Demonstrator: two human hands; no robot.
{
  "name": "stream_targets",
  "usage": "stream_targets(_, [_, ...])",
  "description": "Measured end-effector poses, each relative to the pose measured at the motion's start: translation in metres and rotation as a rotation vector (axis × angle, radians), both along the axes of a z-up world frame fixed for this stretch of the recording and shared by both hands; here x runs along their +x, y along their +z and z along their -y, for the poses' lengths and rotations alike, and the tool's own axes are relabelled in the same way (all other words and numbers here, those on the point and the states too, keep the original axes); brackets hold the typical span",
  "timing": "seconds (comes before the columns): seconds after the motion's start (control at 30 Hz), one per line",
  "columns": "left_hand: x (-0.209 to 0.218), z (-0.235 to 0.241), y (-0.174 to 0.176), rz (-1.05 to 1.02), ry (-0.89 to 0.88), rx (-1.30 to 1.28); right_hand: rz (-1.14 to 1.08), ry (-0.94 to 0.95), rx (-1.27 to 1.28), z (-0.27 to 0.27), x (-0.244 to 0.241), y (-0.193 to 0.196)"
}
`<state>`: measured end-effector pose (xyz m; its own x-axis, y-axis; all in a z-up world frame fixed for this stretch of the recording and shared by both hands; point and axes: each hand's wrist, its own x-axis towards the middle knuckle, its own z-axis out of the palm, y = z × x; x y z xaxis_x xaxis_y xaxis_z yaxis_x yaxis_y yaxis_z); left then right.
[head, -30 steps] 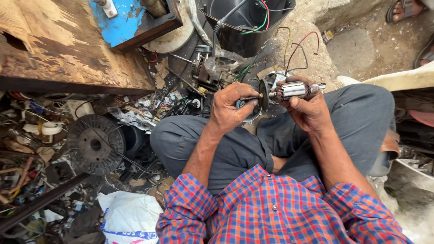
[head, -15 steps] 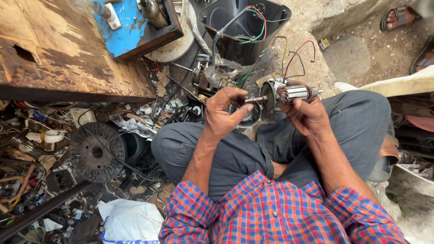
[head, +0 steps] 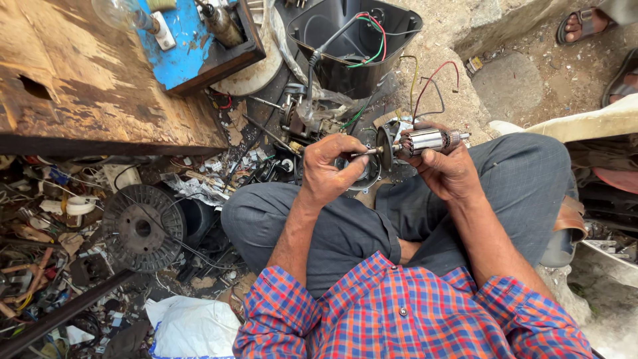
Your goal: The person disassembles a small electric motor, removes the rotor, and uses a screwdriver to clean the inside of the stator housing. The person then reassembles the motor components.
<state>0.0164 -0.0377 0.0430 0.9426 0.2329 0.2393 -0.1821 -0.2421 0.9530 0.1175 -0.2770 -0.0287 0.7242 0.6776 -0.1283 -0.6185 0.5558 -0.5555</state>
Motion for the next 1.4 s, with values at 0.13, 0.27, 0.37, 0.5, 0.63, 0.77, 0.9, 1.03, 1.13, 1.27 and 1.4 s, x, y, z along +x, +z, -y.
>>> stream_targets(0.13, [-0.005, -0.005, -0.012, -0.060, 0.048, -0.100, -0.005, -0.034, 0.002, 0.000, 0.001, -0.004])
stream_targets(0.27, [-0.004, -0.006, -0.016, 0.030, 0.083, -0.292, -0.021, -0.056, 0.015, 0.000, 0.004, -0.006])
stream_targets(0.37, [0.001, 0.000, -0.010, 0.033, -0.045, -0.296, 0.007, -0.046, -0.013, 0.001, 0.004, -0.005])
stream_targets(0.5, [0.002, 0.015, 0.001, -0.024, -0.170, -0.060, 0.020, -0.005, -0.097, -0.004, -0.003, -0.007])
stream_targets(0.63, [0.002, 0.016, 0.011, -0.046, -0.133, 0.134, 0.005, 0.024, -0.095, -0.009, -0.007, -0.009])
stream_targets(0.77, [0.001, 0.016, 0.006, -0.053, -0.081, 0.144, 0.015, 0.040, -0.122, -0.013, -0.007, -0.007])
stream_targets(0.9, [-0.002, 0.016, -0.003, -0.141, -0.057, -0.140, 0.072, 0.099, -0.059, -0.018, -0.010, 0.003])
stream_targets(1.03, [-0.002, 0.010, -0.012, -0.179, -0.019, -0.456, 0.100, 0.161, -0.140, -0.019, -0.010, 0.010])
stream_targets(1.13, [-0.005, 0.004, -0.016, -0.054, -0.026, -0.635, 0.117, 0.131, -0.160, -0.016, -0.013, 0.009])
stream_targets(1.27, [-0.011, -0.005, -0.015, -0.036, -0.012, -0.747, 0.120, 0.068, -0.258, -0.011, -0.018, 0.008])
stream_targets(1.4, [-0.015, -0.008, -0.013, -0.009, -0.058, -0.955, 0.130, 0.012, -0.300, -0.003, -0.026, 0.013])
